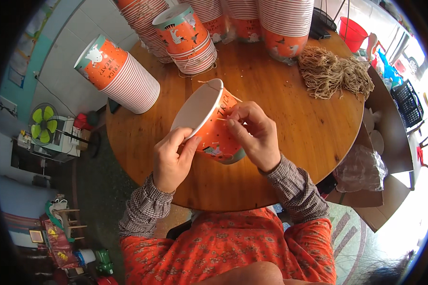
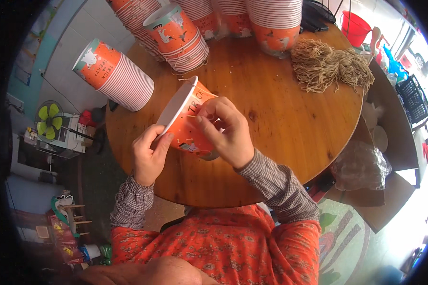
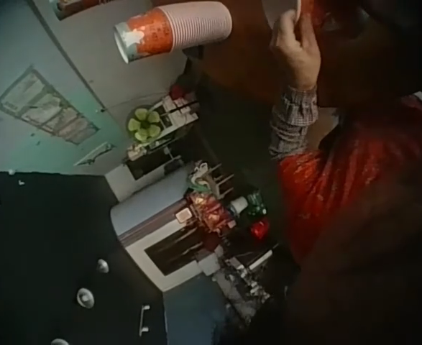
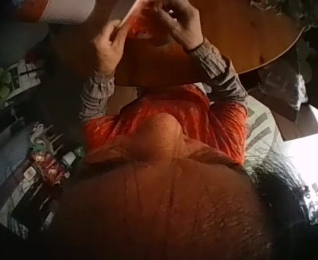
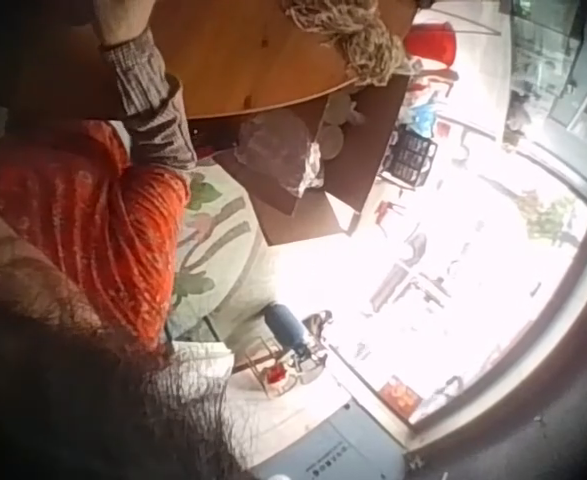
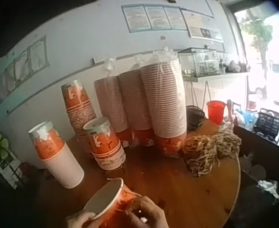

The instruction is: Attaching string handles to decorative paper buckets at a wooden workbench.

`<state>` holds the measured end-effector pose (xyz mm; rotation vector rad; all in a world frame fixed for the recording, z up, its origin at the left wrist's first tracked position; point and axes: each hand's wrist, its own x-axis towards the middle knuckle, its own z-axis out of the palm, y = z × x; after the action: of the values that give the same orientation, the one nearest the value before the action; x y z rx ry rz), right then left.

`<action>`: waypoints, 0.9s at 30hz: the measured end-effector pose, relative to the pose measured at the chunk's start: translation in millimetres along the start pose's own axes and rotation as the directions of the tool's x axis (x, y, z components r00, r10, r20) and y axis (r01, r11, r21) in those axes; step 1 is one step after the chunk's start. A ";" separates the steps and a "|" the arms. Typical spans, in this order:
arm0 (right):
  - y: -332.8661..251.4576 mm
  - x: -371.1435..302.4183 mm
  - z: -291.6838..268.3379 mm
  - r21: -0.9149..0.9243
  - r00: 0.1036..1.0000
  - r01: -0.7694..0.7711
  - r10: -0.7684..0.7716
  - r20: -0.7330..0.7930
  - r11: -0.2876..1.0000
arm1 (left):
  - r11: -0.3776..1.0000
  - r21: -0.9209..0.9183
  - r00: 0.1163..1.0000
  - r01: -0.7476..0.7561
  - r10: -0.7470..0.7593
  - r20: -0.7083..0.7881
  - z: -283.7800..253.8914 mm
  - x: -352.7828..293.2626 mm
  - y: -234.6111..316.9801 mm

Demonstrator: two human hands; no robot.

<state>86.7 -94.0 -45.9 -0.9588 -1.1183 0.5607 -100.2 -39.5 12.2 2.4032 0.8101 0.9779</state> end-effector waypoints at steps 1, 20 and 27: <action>0.7 -2.8 4.9 0.002 0.999 0.018 -0.018 -0.032 1.000 | 1.000 -0.022 1.000 -0.005 0.005 -0.014 0.4 -1.4 -2.6; 1.0 -18.9 28.8 0.022 0.993 -0.003 0.001 0.120 1.000 | 0.864 -0.449 0.970 0.226 -0.157 0.187 -21.2 -1.1 -21.2; 7.3 -11.1 23.3 0.229 0.984 -0.174 0.161 0.074 0.958 | 0.807 -0.536 0.964 0.250 -0.157 0.213 -24.4 -0.4 -25.0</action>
<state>61.6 -90.8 -54.8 -0.8398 -0.9980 0.8432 -127.2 -17.4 14.0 1.8141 0.5998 0.7862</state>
